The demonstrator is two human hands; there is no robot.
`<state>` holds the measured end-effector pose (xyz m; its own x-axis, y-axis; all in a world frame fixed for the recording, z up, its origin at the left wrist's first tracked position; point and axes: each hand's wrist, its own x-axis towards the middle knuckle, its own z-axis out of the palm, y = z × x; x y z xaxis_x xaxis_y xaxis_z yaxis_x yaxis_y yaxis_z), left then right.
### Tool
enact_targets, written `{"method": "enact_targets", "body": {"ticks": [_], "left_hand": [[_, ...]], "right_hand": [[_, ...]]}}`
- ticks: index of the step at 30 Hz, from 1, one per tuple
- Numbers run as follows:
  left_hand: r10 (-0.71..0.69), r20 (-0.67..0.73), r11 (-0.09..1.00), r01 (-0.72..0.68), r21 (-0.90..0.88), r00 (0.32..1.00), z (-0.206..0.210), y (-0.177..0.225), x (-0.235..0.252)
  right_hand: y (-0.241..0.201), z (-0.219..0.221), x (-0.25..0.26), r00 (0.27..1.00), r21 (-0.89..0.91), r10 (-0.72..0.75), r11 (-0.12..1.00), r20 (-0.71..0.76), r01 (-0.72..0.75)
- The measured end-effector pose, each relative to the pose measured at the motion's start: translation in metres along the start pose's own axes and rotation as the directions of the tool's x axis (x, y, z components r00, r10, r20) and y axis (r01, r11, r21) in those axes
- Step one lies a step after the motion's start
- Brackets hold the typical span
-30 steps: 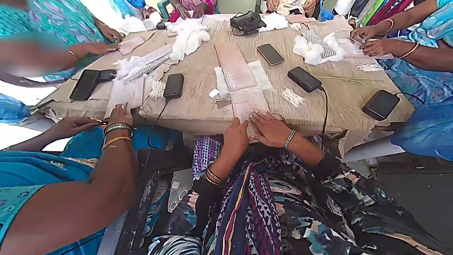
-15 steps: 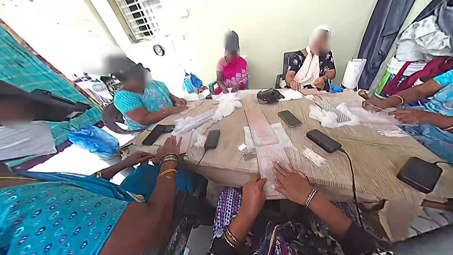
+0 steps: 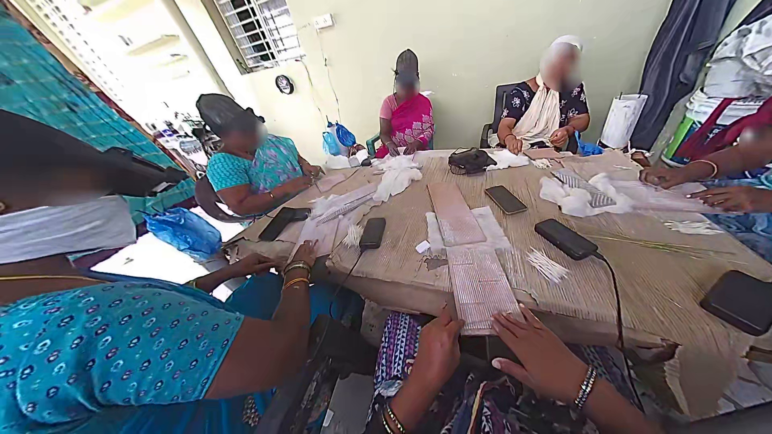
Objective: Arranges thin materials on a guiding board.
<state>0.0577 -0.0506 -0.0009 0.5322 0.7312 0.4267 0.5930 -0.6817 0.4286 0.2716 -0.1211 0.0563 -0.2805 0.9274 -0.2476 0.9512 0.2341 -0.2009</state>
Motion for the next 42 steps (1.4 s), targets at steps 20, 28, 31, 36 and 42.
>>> {"method": "enact_targets", "body": {"ticks": [20,28,31,36,42], "left_hand": [[0.107,-0.265,0.994,-0.095,0.056,0.958,0.013,-0.014,-0.004],[0.105,0.062,0.989,-0.11,0.094,0.993,-0.01,-0.004,0.012],[0.109,0.087,0.989,-0.116,0.092,0.99,-0.011,-0.002,0.023],[0.06,0.064,0.996,-0.065,0.069,0.996,-0.018,-0.026,0.04],[-0.289,0.036,0.814,0.265,-0.516,0.957,-0.024,-0.061,0.078]], "right_hand": [[0.018,0.013,0.032,0.851,-0.058,0.012,0.997,-0.525,-0.05],[0.008,0.024,0.047,0.679,-0.213,-0.148,0.977,-0.719,-0.013],[0.008,0.026,0.053,0.62,-0.255,-0.195,0.967,-0.76,-0.01],[0.038,0.013,0.048,0.67,-0.17,-0.065,0.981,-0.74,-0.092],[0.106,-0.056,0.023,0.622,0.505,0.589,0.796,-0.517,-0.334]]}}
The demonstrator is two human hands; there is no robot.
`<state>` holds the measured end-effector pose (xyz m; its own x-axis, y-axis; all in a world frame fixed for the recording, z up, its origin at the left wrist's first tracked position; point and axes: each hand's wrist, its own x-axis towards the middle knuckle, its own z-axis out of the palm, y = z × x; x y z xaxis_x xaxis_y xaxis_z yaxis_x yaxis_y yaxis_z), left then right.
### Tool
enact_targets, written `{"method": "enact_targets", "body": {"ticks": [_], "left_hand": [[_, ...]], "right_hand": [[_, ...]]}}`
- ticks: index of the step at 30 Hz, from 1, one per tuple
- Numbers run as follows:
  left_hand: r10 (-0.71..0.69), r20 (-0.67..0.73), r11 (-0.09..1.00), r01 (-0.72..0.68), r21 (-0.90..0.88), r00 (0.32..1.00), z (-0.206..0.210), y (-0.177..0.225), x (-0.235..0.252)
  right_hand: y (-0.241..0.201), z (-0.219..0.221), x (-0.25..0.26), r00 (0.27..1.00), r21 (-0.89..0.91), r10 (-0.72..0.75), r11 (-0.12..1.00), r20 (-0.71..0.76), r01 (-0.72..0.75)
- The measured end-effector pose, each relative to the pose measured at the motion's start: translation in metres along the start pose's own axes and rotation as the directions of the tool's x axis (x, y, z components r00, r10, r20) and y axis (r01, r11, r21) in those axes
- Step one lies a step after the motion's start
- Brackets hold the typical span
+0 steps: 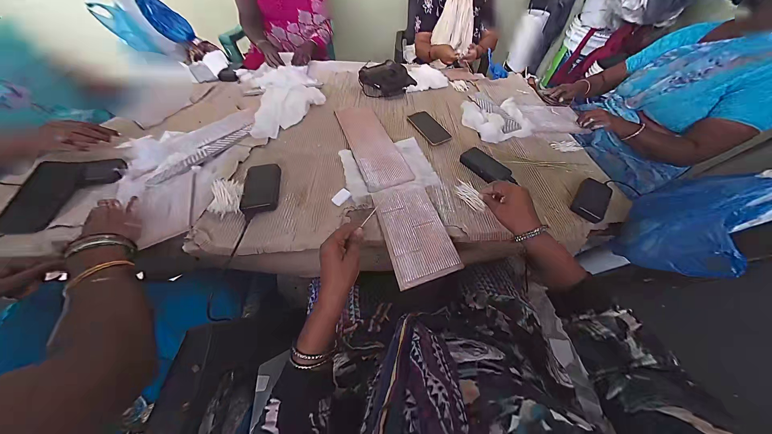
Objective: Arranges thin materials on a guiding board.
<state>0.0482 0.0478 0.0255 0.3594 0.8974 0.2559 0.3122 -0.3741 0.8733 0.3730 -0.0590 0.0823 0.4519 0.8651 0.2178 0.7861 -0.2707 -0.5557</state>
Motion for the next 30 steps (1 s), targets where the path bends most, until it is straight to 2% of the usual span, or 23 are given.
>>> {"method": "enact_targets", "body": {"ticks": [2,5,9,11,14,16,19,21,24,27,30], "left_hand": [[-0.037,-0.027,0.958,0.028,-0.285,0.999,0.007,-0.003,0.009],[-0.082,0.042,0.891,0.092,-0.444,0.996,0.018,-0.003,0.009],[-0.14,0.064,0.872,0.154,-0.464,0.988,0.017,-0.021,-0.003],[-0.171,0.053,0.869,0.176,-0.462,0.984,0.011,-0.031,-0.008],[-0.173,0.031,0.861,0.166,-0.48,0.984,0.005,-0.043,-0.011],[-0.169,0.026,0.858,0.16,-0.488,0.985,0.005,-0.044,-0.011],[-0.177,0.039,0.858,0.174,-0.484,0.983,0.008,-0.04,-0.008],[-0.171,0.05,0.854,0.173,-0.49,0.984,0.012,-0.039,-0.007],[-0.171,0.05,0.85,0.173,-0.498,0.984,0.013,-0.041,-0.011],[-0.19,0.03,0.852,0.18,-0.491,0.981,0.011,-0.047,-0.017],[-0.203,0.032,0.852,0.193,-0.487,0.979,0.009,-0.051,-0.02]], "right_hand": [[0.007,0.0,0.025,0.998,0.016,0.061,0.998,0.006,-0.062],[0.015,0.011,0.048,0.998,-0.073,0.05,0.996,0.026,-0.048],[0.012,0.018,0.05,0.99,-0.303,0.071,0.953,0.122,-0.031],[0.018,0.02,0.049,0.987,-0.361,0.065,0.933,0.147,-0.008],[0.017,0.026,0.047,0.996,-0.325,-0.02,0.944,0.089,0.048],[0.011,0.035,0.048,0.985,-0.277,-0.175,0.946,-0.005,0.167],[-0.014,0.056,0.057,0.935,-0.279,-0.351,0.894,0.045,0.35],[-0.027,0.071,0.069,0.925,-0.362,-0.336,0.852,0.179,0.379],[-0.021,0.091,0.093,0.922,-0.459,-0.286,0.803,0.26,0.379],[-0.014,0.093,0.101,0.907,-0.476,-0.308,0.776,0.286,0.413],[-0.004,0.082,0.098,0.895,-0.418,-0.391,0.792,0.213,0.445]]}}
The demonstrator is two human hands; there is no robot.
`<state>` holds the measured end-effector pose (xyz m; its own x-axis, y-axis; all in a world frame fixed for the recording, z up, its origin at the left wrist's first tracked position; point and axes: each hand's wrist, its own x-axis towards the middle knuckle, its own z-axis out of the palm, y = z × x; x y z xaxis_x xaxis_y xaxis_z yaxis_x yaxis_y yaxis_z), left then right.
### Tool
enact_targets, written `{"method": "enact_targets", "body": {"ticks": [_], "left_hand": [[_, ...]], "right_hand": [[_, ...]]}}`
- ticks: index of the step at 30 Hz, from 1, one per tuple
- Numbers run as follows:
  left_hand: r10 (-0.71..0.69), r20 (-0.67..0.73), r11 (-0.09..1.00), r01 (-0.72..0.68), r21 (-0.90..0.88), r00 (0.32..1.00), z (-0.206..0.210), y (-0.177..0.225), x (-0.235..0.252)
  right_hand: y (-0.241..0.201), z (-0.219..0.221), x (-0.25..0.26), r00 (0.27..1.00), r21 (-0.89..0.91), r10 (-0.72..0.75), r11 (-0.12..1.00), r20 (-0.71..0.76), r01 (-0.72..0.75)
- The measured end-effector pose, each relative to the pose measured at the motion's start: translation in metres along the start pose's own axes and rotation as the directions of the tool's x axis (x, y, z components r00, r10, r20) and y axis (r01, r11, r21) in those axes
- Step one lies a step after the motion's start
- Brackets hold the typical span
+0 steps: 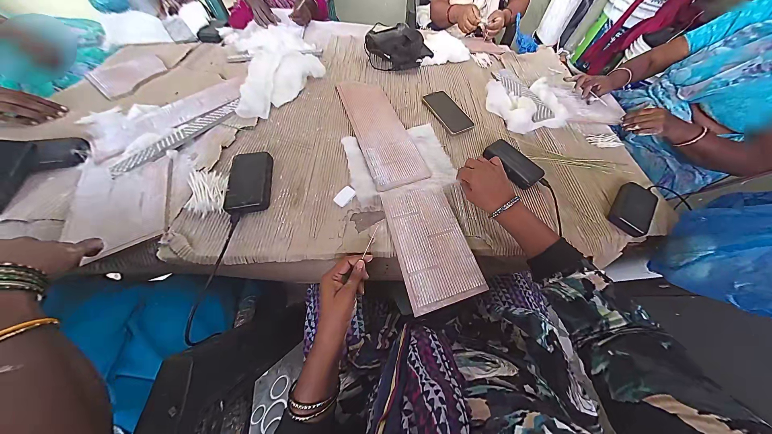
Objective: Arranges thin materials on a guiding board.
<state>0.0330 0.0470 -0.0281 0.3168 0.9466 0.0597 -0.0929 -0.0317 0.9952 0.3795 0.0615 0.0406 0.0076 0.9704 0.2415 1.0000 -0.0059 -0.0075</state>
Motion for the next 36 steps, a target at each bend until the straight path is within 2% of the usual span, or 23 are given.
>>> {"method": "enact_targets", "body": {"ticks": [2,7,9,11,13,15,17,19,21,23,26,29,32,36], "left_hand": [[-0.011,-0.011,1.0,0.011,0.006,1.0,0.0,0.0,-0.001],[-0.031,-0.005,0.999,0.031,0.026,0.999,0.005,0.002,-0.001],[-0.026,0.0,0.999,0.026,0.023,1.0,0.008,0.003,0.0],[-0.018,0.006,1.0,0.018,0.026,1.0,0.011,0.006,0.0],[-0.01,0.008,0.999,0.009,0.04,1.0,0.016,0.014,0.002],[0.01,0.017,0.999,-0.011,0.052,1.0,0.021,0.024,0.007],[0.037,0.03,0.997,-0.039,0.061,0.999,0.028,0.037,0.012],[0.059,0.066,0.996,-0.063,0.068,0.996,0.033,0.052,0.016],[0.073,0.103,0.995,-0.08,0.062,0.992,0.039,0.059,0.018],[0.075,0.117,0.992,-0.086,0.089,0.99,0.041,0.058,0.019],[0.112,0.095,0.951,-0.135,0.28,0.989,0.044,0.049,0.015],[0.168,0.078,0.787,-0.182,0.589,0.983,0.051,0.045,0.005],[0.243,0.106,0.631,-0.241,0.737,0.964,0.065,0.042,-0.004],[0.314,0.151,0.513,-0.302,0.804,0.937,0.078,0.034,-0.005]], "right_hand": [[0.007,-0.014,-0.011,0.997,0.086,0.033,0.996,-0.063,-0.027],[0.039,-0.055,-0.036,0.968,0.362,0.243,0.91,-0.067,-0.203],[0.046,-0.071,-0.045,0.951,0.498,0.307,0.831,-0.038,-0.248],[0.045,-0.084,-0.053,0.95,0.683,0.311,0.69,0.019,-0.24],[0.041,-0.088,-0.055,0.978,0.89,0.176,0.422,0.108,-0.174],[0.033,-0.081,-0.05,0.983,0.972,-0.057,0.169,0.174,-0.162],[0.016,-0.07,-0.041,0.936,0.976,-0.276,0.057,0.217,-0.21],[-0.005,-0.056,-0.031,0.864,0.969,-0.447,0.029,0.234,-0.247],[-0.023,-0.047,-0.021,0.79,0.958,-0.557,0.037,0.257,-0.286],[-0.032,-0.039,-0.014,0.762,0.936,-0.553,0.109,0.337,-0.335],[-0.041,-0.027,-0.004,0.779,0.835,-0.361,0.423,0.512,-0.353],[-0.048,-0.019,-0.001,0.786,0.717,-0.293,0.649,0.544,-0.255],[-0.053,-0.02,-0.002,0.801,0.653,-0.263,0.731,0.537,-0.198],[-0.052,-0.025,0.0,0.798,0.615,-0.244,0.765,0.551,-0.191]]}}
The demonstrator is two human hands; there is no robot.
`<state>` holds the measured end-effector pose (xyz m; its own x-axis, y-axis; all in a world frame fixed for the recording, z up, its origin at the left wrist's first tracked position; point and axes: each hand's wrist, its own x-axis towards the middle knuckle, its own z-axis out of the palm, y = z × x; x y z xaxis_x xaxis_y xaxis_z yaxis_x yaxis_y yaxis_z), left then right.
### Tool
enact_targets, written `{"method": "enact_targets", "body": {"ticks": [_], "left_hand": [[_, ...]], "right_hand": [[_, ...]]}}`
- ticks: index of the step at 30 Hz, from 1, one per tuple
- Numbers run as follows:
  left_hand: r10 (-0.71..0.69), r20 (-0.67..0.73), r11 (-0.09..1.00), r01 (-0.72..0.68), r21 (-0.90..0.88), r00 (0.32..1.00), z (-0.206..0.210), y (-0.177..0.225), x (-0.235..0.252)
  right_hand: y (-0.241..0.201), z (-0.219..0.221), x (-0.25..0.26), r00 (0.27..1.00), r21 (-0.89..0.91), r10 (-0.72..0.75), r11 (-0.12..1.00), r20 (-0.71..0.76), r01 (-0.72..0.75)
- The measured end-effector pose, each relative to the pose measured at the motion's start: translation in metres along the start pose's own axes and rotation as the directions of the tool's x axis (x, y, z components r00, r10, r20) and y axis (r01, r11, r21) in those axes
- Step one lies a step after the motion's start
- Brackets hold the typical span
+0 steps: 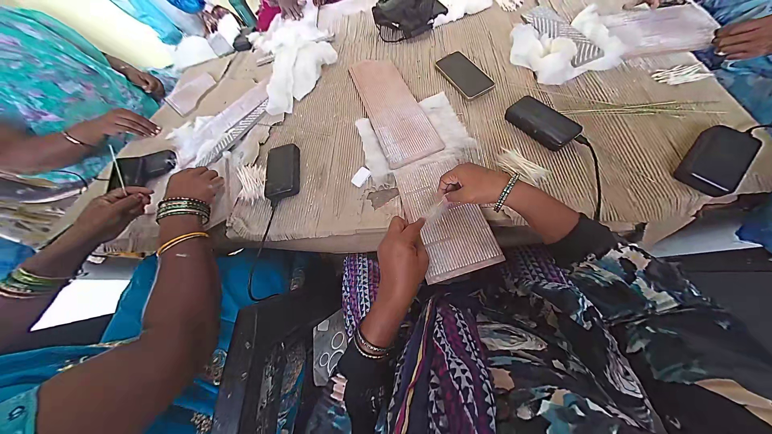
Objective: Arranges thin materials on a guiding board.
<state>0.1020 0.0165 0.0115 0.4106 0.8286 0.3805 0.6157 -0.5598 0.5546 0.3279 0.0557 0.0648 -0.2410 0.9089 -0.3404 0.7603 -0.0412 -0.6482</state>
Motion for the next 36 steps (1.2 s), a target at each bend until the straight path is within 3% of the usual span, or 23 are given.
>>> {"method": "enact_targets", "body": {"ticks": [4,7,11,13,16,23,26,27,28,30,31,33,36], "left_hand": [[-0.014,0.046,0.999,0.012,0.048,0.999,0.004,-0.002,0.004],[-0.014,0.063,0.998,0.01,0.07,0.998,0.006,-0.001,0.005],[-0.006,0.064,0.997,0.001,0.075,0.998,0.006,0.001,0.005],[-0.007,0.076,0.996,0.0,0.084,0.997,0.006,0.001,0.005],[-0.038,0.116,0.996,0.029,0.08,0.993,0.004,0.001,0.006],[-0.031,0.202,0.993,0.054,-0.109,0.979,-0.013,-0.006,-0.016],[0.022,0.185,0.991,0.003,-0.136,0.982,-0.016,-0.006,-0.029],[0.048,0.156,0.991,-0.027,-0.134,0.987,-0.016,-0.007,-0.032],[0.07,0.116,0.99,-0.054,-0.132,0.991,-0.015,-0.008,-0.034],[0.109,0.019,0.988,-0.106,-0.116,0.994,-0.013,-0.014,-0.032],[0.128,-0.025,0.986,-0.13,-0.102,0.991,-0.011,-0.018,-0.03],[0.159,-0.073,0.983,-0.165,-0.076,0.984,-0.008,-0.031,-0.022],[0.174,-0.059,0.982,-0.178,-0.066,0.983,-0.002,-0.043,-0.012]], "right_hand": [[0.001,0.001,-0.002,1.0,-0.092,-0.015,0.996,-0.007,0.014],[0.01,0.016,-0.003,0.974,-0.259,-0.15,0.96,-0.168,0.103],[-0.015,0.034,-0.022,0.897,-0.401,-0.326,0.896,-0.298,0.192],[-0.008,0.051,-0.02,0.887,-0.487,-0.41,0.832,-0.213,0.267],[-0.001,0.073,-0.023,0.953,-0.486,-0.302,0.837,-0.026,0.251],[0.003,0.093,-0.086,0.973,-0.427,-0.228,0.883,-0.022,0.197],[-0.001,0.078,-0.111,0.972,-0.386,-0.221,0.892,0.077,0.234],[-0.001,0.073,-0.114,0.96,-0.371,-0.276,0.888,0.042,0.271],[0.002,0.072,-0.112,0.92,-0.376,-0.38,0.869,-0.093,0.321],[0.006,0.078,-0.096,0.774,-0.43,-0.52,0.829,-0.36,0.357],[0.005,0.08,-0.085,0.75,-0.461,-0.531,0.821,-0.394,0.338],[0.001,0.082,-0.06,0.828,-0.51,-0.462,0.819,-0.318,0.261],[-0.006,0.081,-0.037,0.96,-0.489,-0.242,0.861,-0.144,0.144]]}}
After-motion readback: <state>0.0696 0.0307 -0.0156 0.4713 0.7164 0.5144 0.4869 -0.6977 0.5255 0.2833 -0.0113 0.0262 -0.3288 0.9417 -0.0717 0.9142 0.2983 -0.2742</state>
